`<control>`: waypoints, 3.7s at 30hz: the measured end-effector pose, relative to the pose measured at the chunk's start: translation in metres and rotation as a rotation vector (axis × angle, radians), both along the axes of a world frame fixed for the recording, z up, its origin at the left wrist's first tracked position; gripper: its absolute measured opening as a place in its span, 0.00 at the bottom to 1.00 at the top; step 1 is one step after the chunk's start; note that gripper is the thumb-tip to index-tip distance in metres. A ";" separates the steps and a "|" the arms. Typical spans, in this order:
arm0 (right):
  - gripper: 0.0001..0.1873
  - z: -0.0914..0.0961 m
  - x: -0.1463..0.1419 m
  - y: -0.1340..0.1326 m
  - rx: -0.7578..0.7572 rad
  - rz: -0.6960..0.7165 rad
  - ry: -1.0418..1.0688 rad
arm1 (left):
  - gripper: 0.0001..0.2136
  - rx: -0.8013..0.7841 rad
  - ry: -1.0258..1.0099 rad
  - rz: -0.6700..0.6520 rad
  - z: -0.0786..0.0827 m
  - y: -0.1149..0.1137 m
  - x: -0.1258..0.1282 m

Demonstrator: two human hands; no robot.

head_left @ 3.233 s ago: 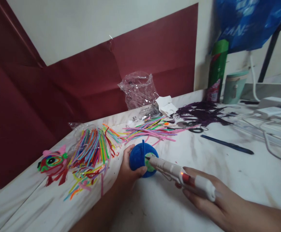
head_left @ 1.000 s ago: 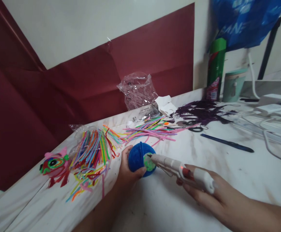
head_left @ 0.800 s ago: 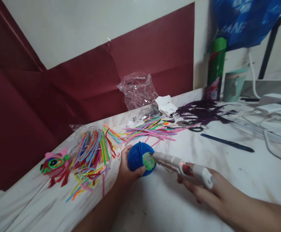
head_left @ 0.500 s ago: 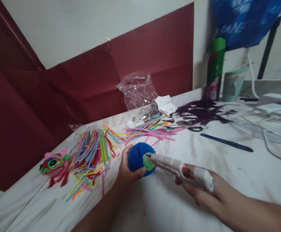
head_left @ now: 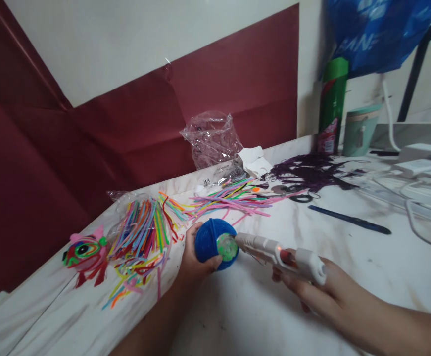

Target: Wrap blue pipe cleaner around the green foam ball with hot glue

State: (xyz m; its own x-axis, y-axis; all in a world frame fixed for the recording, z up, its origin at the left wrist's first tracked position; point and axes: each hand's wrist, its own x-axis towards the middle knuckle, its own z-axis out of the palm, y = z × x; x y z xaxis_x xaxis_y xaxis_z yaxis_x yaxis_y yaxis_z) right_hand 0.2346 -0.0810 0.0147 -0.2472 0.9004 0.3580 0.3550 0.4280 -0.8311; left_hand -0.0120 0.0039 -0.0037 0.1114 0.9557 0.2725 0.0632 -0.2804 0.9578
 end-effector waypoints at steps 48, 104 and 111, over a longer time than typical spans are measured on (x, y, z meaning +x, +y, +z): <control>0.10 0.003 0.001 -0.004 -0.010 -0.036 0.087 | 0.41 0.008 -0.010 -0.022 0.001 -0.003 0.004; 0.11 0.019 -0.001 -0.013 0.087 0.013 -0.031 | 0.40 0.066 0.038 0.007 0.002 -0.005 0.008; 0.09 0.023 -0.002 -0.016 0.103 0.067 -0.032 | 0.39 0.073 0.166 -0.001 0.006 -0.002 0.003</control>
State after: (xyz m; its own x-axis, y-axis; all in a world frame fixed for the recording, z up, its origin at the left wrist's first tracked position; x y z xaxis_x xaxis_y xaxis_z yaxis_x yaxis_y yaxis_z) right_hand 0.2329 -0.0973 0.0381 -0.3182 0.8402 0.4391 0.3485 0.5344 -0.7700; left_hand -0.0089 0.0016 0.0024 0.1618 0.9338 0.3191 0.2185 -0.3492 0.9112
